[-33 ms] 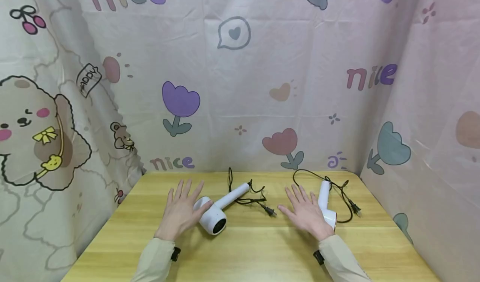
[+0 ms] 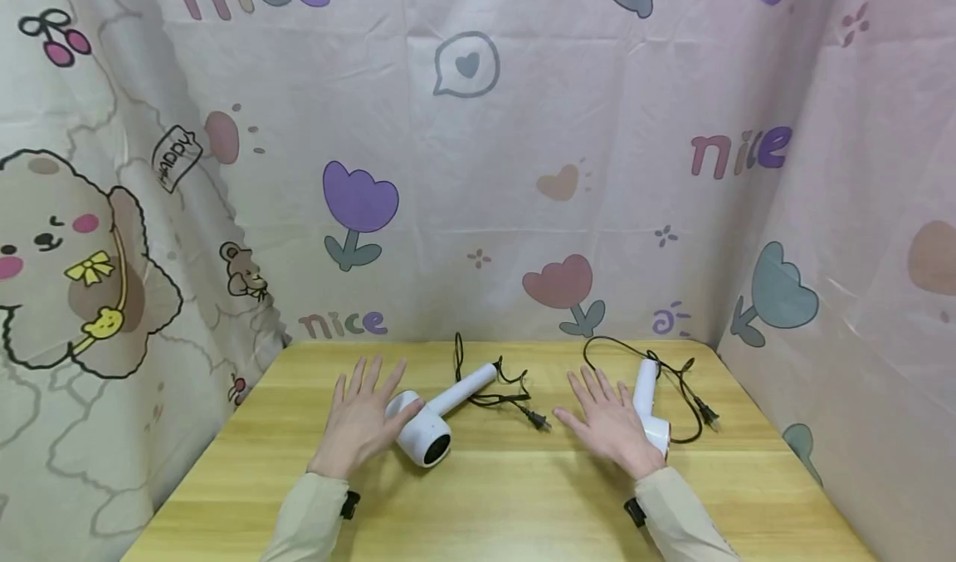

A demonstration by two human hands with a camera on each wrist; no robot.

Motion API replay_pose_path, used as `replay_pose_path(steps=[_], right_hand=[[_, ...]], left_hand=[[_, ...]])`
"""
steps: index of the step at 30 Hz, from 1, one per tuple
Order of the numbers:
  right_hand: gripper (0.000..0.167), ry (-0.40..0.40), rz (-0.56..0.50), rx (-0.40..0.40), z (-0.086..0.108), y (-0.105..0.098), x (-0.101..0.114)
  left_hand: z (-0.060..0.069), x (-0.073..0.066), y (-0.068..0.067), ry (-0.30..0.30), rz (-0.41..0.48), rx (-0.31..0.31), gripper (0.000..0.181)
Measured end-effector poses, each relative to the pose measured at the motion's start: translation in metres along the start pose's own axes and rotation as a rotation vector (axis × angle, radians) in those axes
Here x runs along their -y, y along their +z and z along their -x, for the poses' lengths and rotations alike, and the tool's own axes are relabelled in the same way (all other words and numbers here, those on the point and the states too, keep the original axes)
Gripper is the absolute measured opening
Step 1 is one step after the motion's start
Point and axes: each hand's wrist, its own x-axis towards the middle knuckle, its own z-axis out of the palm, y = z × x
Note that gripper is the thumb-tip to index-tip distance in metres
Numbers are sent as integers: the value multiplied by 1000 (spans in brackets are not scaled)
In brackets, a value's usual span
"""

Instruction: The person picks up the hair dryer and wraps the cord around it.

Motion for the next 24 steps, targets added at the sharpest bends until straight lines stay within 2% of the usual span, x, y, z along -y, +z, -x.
replay_pose_path(steps=[14, 24], right_hand=[[76, -6, -2, -7, -2, 3, 2], [70, -19, -9, -14, -3, 7, 6]], left_hand=[[-5, 0, 3, -8, 3, 4, 82], [-4, -3, 12, -82, 26, 69, 77]])
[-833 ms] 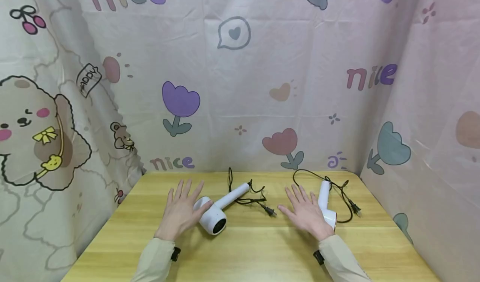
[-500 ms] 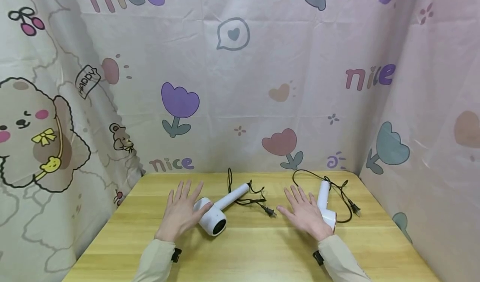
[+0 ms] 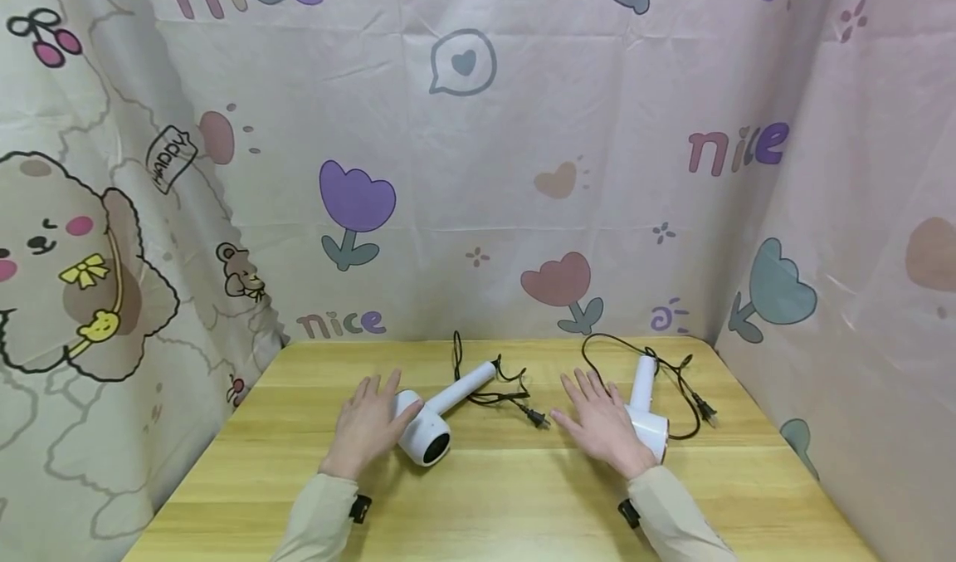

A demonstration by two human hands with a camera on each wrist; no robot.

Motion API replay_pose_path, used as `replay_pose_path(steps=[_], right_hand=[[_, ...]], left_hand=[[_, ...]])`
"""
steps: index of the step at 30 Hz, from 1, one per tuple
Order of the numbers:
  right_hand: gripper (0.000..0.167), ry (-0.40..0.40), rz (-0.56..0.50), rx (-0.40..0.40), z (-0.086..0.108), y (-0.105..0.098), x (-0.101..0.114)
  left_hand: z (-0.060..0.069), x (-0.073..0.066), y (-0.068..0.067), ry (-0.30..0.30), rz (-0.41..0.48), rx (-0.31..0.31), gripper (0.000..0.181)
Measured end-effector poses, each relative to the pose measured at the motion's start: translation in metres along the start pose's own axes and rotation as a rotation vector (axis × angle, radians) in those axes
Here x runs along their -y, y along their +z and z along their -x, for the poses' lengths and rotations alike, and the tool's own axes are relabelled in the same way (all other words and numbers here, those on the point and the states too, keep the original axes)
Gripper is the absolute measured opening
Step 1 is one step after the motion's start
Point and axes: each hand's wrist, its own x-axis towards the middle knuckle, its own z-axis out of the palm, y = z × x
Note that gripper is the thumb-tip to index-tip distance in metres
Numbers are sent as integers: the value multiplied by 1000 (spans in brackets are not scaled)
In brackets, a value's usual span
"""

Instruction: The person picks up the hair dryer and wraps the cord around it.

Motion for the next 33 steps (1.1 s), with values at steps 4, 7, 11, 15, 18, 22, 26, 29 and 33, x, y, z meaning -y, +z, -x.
replay_pose_path(steps=[4, 7, 11, 15, 18, 22, 26, 29, 33], right_hand=[[67, -9, -24, -8, -1, 5, 4], [65, -8, -48, 2, -1, 8, 7], [63, -26, -82, 11, -2, 11, 13], [60, -52, -98, 8, -2, 14, 19], [59, -58, -106, 6, -1, 15, 23], [58, -82, -115, 26, -1, 17, 26], [59, -89, -128, 54, -4, 19, 28], [59, -81, -142, 67, -6, 21, 29], [63, -82, -183, 93, -9, 24, 32]], left_hand=[[3, 0, 7, -37, 20, 15, 75], [3, 0, 12, -72, 51, 40, 75], [0, 0, 21, -116, 75, 56, 75], [-3, 1, 30, -177, 77, 68, 82], [-6, -1, 36, -225, 84, 83, 90], [-10, -3, 37, -278, 97, 101, 97], [-13, -3, 37, -328, 110, 124, 104], [-16, -2, 37, -349, 127, 145, 112], [-19, -1, 38, -367, 174, 173, 116]])
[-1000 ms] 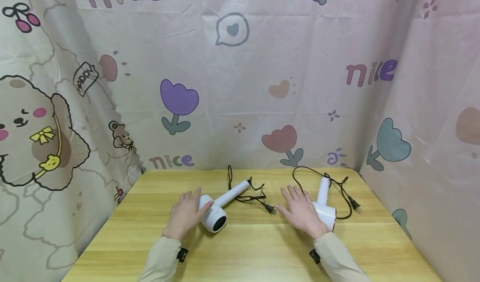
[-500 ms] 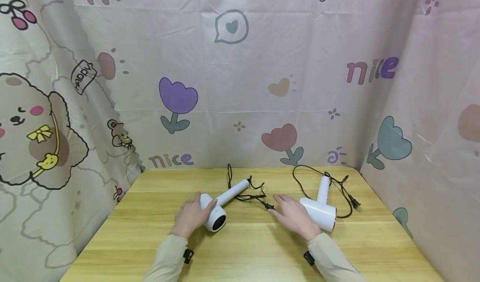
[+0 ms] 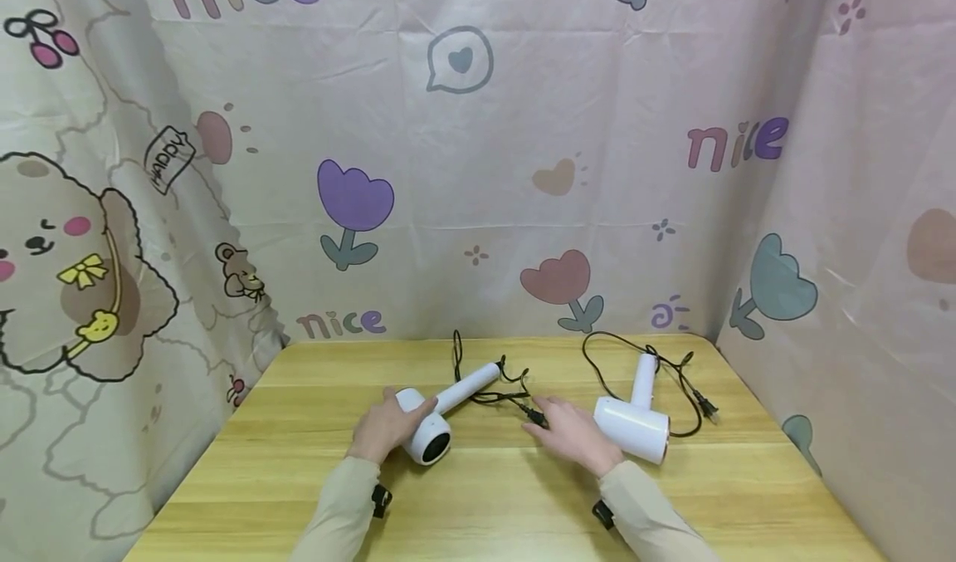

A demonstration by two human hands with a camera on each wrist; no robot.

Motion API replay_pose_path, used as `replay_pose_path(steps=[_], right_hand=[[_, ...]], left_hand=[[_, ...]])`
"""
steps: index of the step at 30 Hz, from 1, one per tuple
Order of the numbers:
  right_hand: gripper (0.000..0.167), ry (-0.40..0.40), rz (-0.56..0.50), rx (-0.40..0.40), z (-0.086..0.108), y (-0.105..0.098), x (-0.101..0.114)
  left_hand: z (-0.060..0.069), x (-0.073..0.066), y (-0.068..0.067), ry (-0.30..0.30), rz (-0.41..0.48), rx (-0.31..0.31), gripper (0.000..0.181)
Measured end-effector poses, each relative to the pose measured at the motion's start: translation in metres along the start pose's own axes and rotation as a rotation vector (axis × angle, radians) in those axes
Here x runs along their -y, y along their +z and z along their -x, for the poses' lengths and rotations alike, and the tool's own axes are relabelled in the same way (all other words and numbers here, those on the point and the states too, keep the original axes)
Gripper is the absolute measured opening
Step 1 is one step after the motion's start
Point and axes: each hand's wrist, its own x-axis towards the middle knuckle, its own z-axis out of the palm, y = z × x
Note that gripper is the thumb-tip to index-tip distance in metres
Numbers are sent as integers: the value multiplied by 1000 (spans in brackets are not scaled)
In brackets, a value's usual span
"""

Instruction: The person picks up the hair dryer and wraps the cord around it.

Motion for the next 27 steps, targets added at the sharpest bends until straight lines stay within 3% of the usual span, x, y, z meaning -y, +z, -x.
replay_pose_path(steps=[6, 10, 14, 19, 23, 27], right_hand=[[78, 65, -50, 70, -7, 5, -1], [83, 101, -71, 123, -10, 7, -3], [85, 108, -111, 172, -11, 7, -6], [85, 99, -196, 184, -12, 9, -9], [83, 135, -377, 83, -16, 11, -10], [64, 235, -700, -160, -27, 10, -5]], left_hand=[[-3, -6, 5, 38, 111, 19, 108], [-4, -12, 8, 37, 174, 27, 112], [-2, -15, 8, 36, 236, 18, 108], [-4, -19, 10, 64, 352, -42, 89], [-6, -21, 10, 70, 485, -88, 86], [-8, -20, 5, 53, 693, -128, 92]])
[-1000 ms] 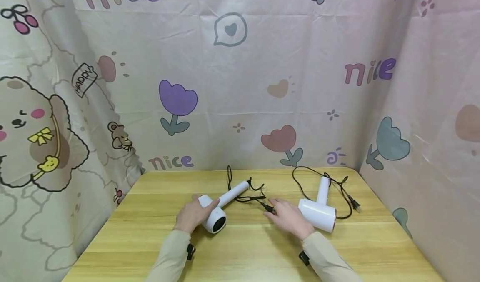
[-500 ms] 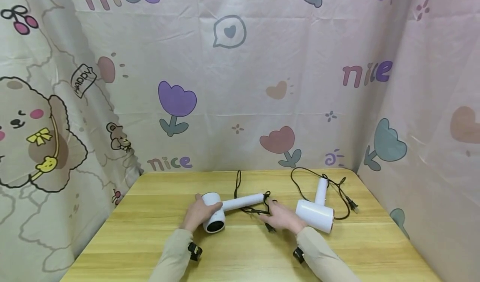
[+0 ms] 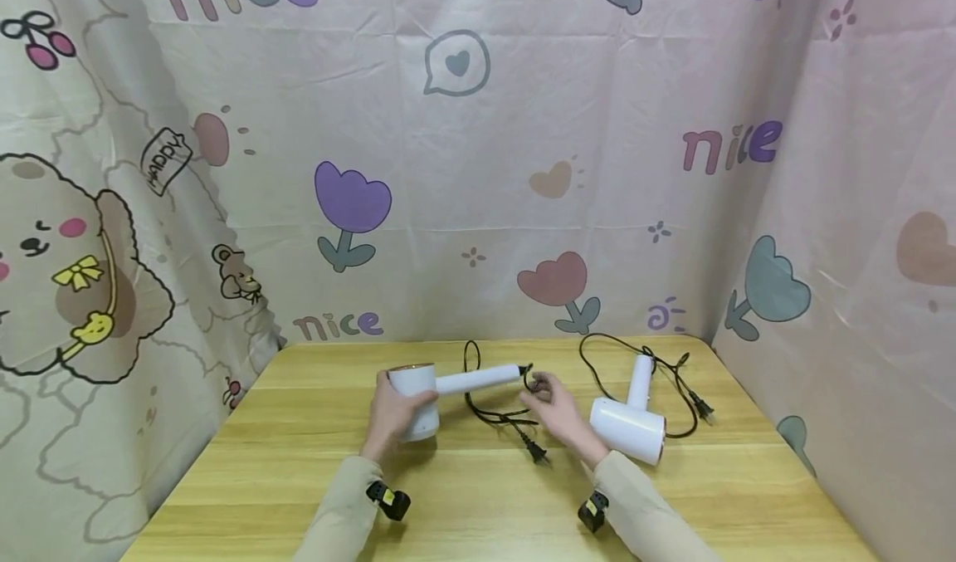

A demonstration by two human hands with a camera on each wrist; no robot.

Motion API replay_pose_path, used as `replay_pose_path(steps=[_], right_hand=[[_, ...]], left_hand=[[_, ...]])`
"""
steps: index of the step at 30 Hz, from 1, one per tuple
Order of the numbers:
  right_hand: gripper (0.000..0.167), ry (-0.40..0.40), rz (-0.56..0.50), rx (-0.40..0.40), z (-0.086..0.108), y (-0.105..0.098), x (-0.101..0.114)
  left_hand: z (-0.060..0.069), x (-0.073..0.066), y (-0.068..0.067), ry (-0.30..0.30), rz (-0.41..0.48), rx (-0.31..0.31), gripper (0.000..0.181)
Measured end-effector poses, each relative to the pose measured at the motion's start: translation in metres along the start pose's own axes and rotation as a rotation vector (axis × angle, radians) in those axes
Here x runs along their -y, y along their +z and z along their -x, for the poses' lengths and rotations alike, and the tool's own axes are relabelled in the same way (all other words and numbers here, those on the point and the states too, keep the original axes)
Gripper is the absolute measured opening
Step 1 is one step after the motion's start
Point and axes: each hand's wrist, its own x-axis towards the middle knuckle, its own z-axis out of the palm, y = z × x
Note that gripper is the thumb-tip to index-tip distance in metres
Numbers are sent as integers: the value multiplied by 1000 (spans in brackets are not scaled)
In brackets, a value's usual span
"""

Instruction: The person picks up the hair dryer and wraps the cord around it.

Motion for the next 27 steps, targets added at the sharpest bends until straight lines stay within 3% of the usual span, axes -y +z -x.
replay_pose_path(steps=[4, 7, 9, 14, 19, 23, 27], right_hand=[[45, 81, -406, -142, -10, -1, 14], [50, 129, -566, -129, -16, -5, 22], [51, 120, -582, -86, -20, -8, 26], [48, 70, -504, 59, -28, -15, 34], [50, 46, -483, 136, -30, -18, 38], [49, 41, -526, 162, -31, -18, 40], [35, 42, -666, 222, -30, -23, 41]], left_hand=[[-2, -6, -9, 33, 186, -58, 89], [-2, -11, -15, 63, 281, -82, 83], [-2, -14, -18, 75, 318, -88, 80], [-3, -16, -22, 79, 349, -82, 75], [-2, -11, -19, 73, 374, -25, 67], [-1, -10, -17, 68, 403, 15, 62], [-2, -11, -16, 81, 385, 32, 63]])
